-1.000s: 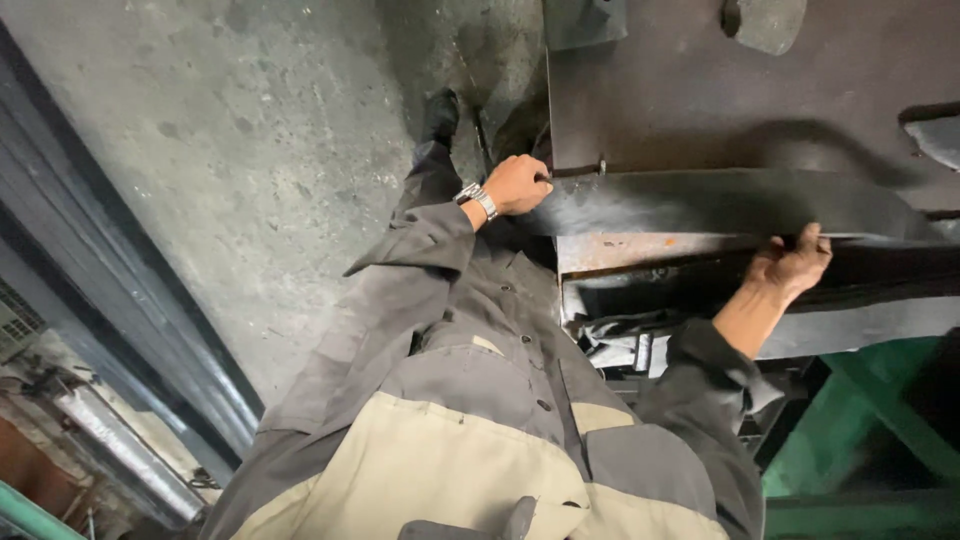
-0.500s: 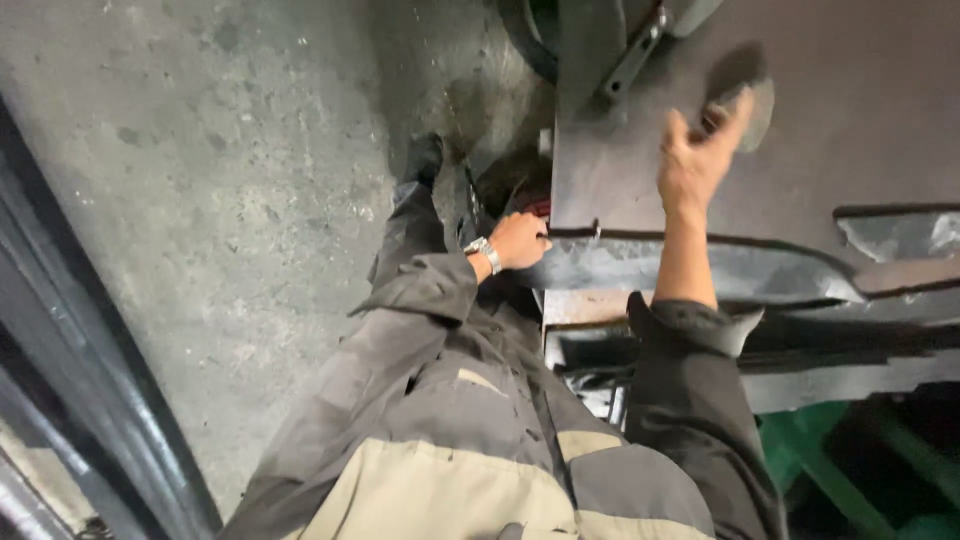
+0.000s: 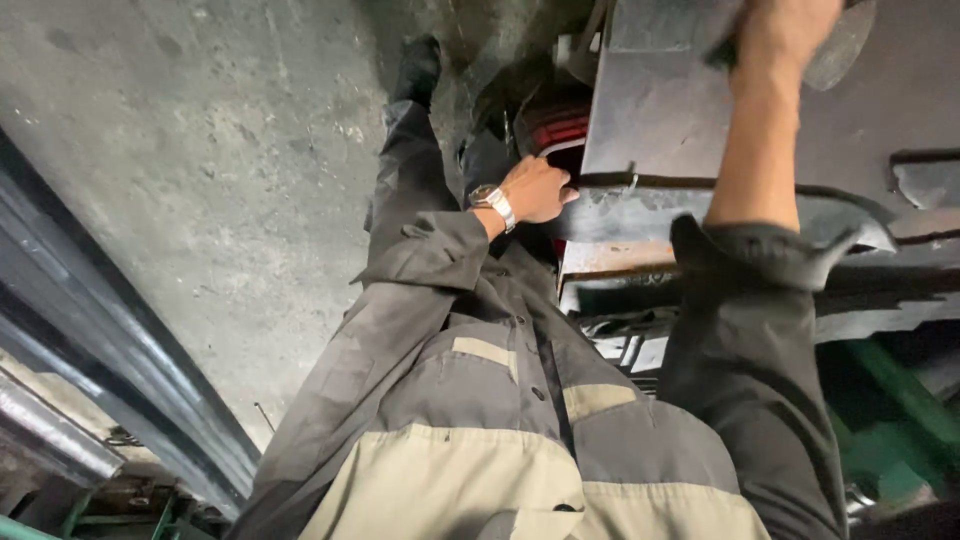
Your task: The person cuts and handles rubber strips, then assembles components into industrial machinery.
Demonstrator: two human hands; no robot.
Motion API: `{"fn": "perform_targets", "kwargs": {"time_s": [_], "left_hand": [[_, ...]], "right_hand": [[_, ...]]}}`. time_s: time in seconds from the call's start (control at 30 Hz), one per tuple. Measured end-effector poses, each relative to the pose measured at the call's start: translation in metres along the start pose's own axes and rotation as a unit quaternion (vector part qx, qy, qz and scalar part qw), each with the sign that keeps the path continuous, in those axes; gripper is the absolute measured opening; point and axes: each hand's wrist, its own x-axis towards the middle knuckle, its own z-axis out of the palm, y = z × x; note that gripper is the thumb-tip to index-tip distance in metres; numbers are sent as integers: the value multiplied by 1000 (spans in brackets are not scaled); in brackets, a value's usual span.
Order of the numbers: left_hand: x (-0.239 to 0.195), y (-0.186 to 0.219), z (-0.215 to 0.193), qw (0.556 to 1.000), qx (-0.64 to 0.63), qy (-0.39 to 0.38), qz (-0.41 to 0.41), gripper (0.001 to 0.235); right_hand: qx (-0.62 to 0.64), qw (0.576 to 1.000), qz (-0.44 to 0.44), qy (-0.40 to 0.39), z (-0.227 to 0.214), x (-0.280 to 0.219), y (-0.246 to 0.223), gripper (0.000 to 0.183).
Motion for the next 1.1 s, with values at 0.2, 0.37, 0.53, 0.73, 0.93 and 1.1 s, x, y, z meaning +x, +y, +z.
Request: {"fn": "perform_targets", "kwargs": {"time_s": [0.2, 0.37, 0.53, 0.73, 0.93, 1.1], "left_hand": [[-1, 5, -20, 999, -5, -31, -36, 38], [-2, -4, -21, 999, -21, -49, -9, 42], [1, -17, -17, 993, -49, -69, 83, 40], [2, -13, -2, 998, -36, -30, 48, 35], [3, -10, 12, 999, -36, 16, 36, 29], [-2, -3, 6, 1000, -27, -1, 6, 31]], "right_hand": [[-55, 998, 41, 9, -4, -186, -125, 37], [-317, 932, 141, -107, -1, -337, -125, 24], [-356, 913, 130, -154, 22, -376, -126, 30], [-375, 907, 92, -168, 26, -374, -139, 31], [-424, 875, 121, -202, 23, -372, -140, 27], [-484, 822, 193, -229, 33, -366, -149, 27]]}}
